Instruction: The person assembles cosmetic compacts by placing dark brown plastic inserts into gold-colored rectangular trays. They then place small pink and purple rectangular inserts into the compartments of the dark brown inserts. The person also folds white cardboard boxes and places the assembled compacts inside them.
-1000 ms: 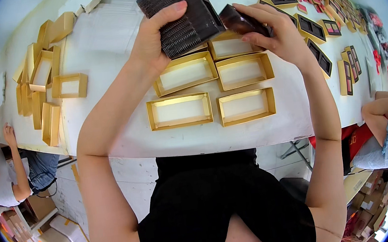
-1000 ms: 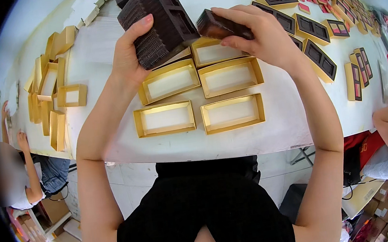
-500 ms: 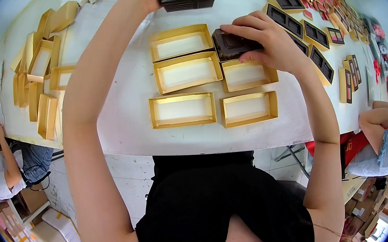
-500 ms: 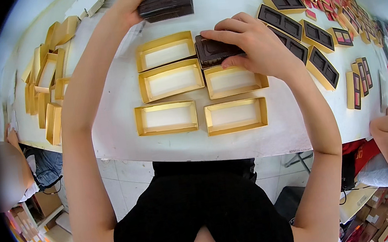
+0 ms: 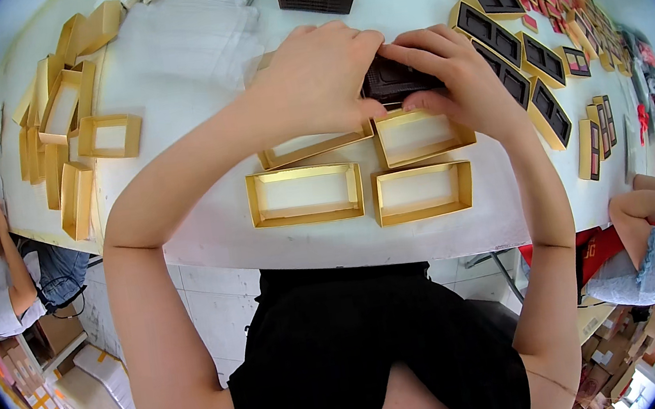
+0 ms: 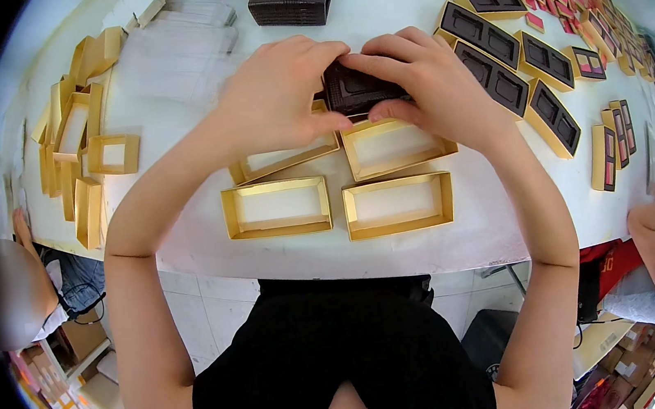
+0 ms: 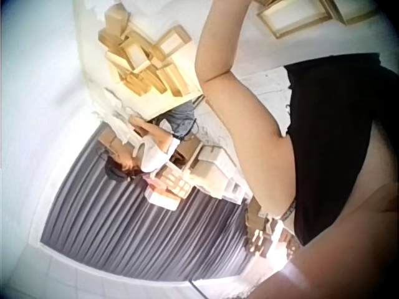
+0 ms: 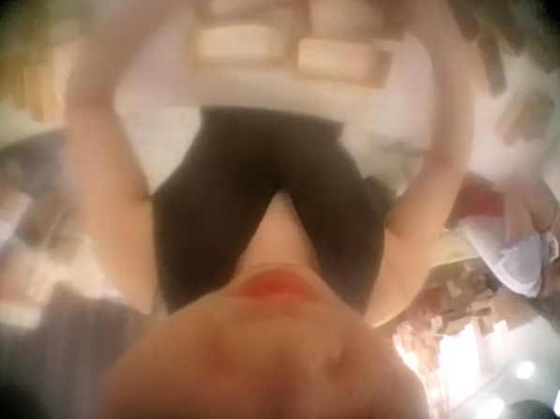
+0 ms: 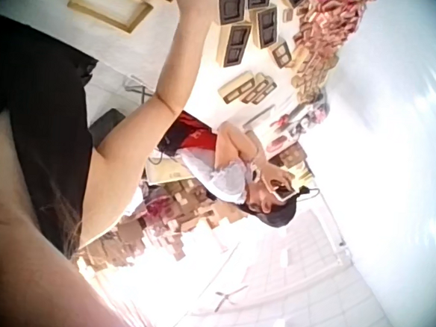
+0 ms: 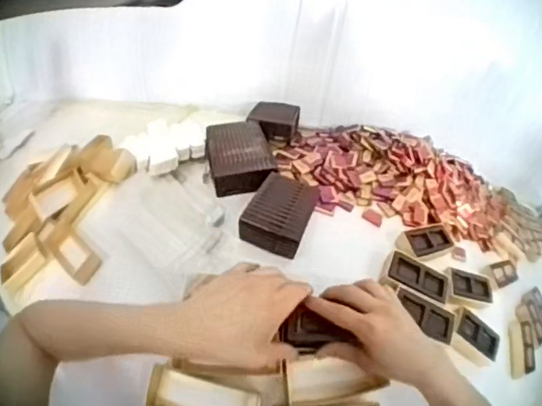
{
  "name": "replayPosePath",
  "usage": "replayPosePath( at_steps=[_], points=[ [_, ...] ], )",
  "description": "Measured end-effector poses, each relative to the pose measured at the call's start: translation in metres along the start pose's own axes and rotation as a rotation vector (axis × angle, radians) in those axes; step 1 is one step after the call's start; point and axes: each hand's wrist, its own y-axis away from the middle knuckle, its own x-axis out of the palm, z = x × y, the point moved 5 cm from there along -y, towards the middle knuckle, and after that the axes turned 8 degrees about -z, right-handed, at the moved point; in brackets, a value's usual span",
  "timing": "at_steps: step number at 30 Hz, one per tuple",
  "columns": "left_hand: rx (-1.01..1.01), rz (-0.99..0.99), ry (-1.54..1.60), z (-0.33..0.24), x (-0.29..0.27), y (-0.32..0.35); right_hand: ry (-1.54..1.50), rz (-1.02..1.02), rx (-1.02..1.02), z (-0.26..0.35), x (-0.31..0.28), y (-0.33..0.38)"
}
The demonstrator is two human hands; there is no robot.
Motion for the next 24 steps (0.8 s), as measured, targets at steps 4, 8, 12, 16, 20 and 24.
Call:
replayPosePath(
  at_steps=[4,8,12,16,20,24],
  points=[
    [0.129,-0.259,0.153,0.019,0.018,0.009,-0.200,-0.070,-0.014,0.000,-0.007,0.004],
    [0.067,-0.227,0.248,0.022,0.015,0.007,-0.287,-0.002,0.174,-0.029,-0.020,0.017],
    [0.104,-0.228,0.261,0.022,0.016,0.003,-0.055,-0.230,-0.072,-0.019,-0.006,0.021],
    [0.159,-0.254,0.183,0.025,0.017,0.006,-0.127,-0.242,0.123,-0.011,-0.005,0.034],
    [0.220,-0.273,0.202,0.025,0.015,0.003,-0.203,-0.158,0.033,-0.019,-0.010,0.030],
    [0.144,-0.219,0.223,0.026,0.015,0.002,-0.406,0.038,0.120,-0.033,-0.023,0.026]
  ],
)
